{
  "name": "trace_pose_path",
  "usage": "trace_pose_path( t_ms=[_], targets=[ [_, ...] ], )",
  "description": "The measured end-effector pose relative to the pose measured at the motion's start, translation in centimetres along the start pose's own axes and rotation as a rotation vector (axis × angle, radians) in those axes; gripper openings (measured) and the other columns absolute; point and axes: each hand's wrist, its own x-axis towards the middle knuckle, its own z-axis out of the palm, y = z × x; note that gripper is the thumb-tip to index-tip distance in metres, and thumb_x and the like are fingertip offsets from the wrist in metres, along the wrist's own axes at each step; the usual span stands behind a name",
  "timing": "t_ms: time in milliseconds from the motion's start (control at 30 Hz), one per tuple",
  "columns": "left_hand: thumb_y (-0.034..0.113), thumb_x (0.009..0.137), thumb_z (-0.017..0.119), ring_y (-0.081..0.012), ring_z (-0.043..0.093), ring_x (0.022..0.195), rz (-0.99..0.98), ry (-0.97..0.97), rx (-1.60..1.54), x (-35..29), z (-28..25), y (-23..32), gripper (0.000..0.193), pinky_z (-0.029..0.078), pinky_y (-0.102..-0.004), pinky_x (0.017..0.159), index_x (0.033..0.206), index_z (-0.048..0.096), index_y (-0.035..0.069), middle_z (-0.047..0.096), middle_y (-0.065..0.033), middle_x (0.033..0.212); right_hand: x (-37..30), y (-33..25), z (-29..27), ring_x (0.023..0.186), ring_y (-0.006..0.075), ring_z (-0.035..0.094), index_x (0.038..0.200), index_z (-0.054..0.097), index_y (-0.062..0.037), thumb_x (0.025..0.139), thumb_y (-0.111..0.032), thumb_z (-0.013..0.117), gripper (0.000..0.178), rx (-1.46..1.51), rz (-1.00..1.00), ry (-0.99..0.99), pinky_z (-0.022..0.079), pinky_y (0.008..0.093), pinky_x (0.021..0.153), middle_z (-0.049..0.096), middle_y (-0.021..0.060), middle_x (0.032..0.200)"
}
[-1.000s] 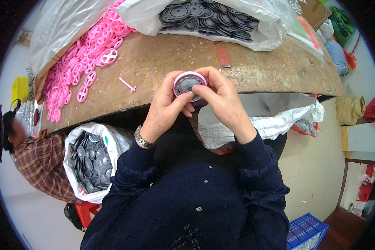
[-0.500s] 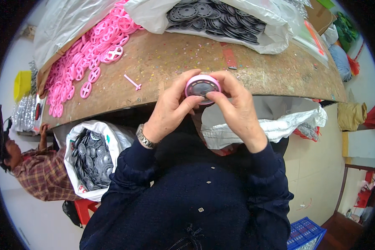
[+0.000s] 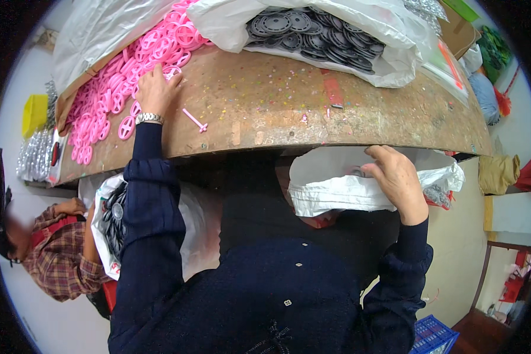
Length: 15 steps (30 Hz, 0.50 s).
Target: Assembling circular pink plastic frames with grey plastic center pieces at a factory workbench.
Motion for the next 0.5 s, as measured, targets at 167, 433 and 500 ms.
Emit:
trace_pose_path(
  t_ms=[167,433,500],
  targets=[
    [0.04,0.08,0.074,-0.0329,0.063,0.1,0.062,0.091,-0.029,-0.2,2.0,-0.5,0.044,0.05,-0.0522,0.077,0.109,0.065,0.009,0.067,-0.0121,0.1,1.6,-2.9,-0.5,0.086,0.0229,0.068,0.107,0.065,0.0041,0.088,-0.008,0.065,0.023,0.246,-0.029,-0.014,0.052,0.0328,0.076,0.07,0.015,0.093],
    [0.031,0.085,0.068,-0.037,0.062,0.097,0.125,-0.013,-0.195,-1.1,1.0,2.2,0.037,0.05,-0.0469,0.083,0.111,0.067,0.004,0.067,-0.0185,0.1,9.4,-4.6,-1.0,0.079,0.0153,0.065,0.108,0.065,0.0035,0.093,-0.008,0.061,0.02,0.405,-0.088,0.226,0.05,0.0279,0.073,0.069,0.0101,0.088],
    [0.033,0.085,0.069,-0.0372,0.062,0.096,0.115,-0.052,-0.225,-1.5,0.4,2.6,0.036,0.05,-0.0475,0.082,0.107,0.069,0.004,0.066,-0.0183,0.098,12.4,-4.3,-0.5,0.079,0.0155,0.065,0.109,0.065,0.0037,0.094,-0.009,0.06,0.021,0.407,-0.144,0.285,0.05,0.0284,0.073,0.069,0.0101,0.088]
  ],
)
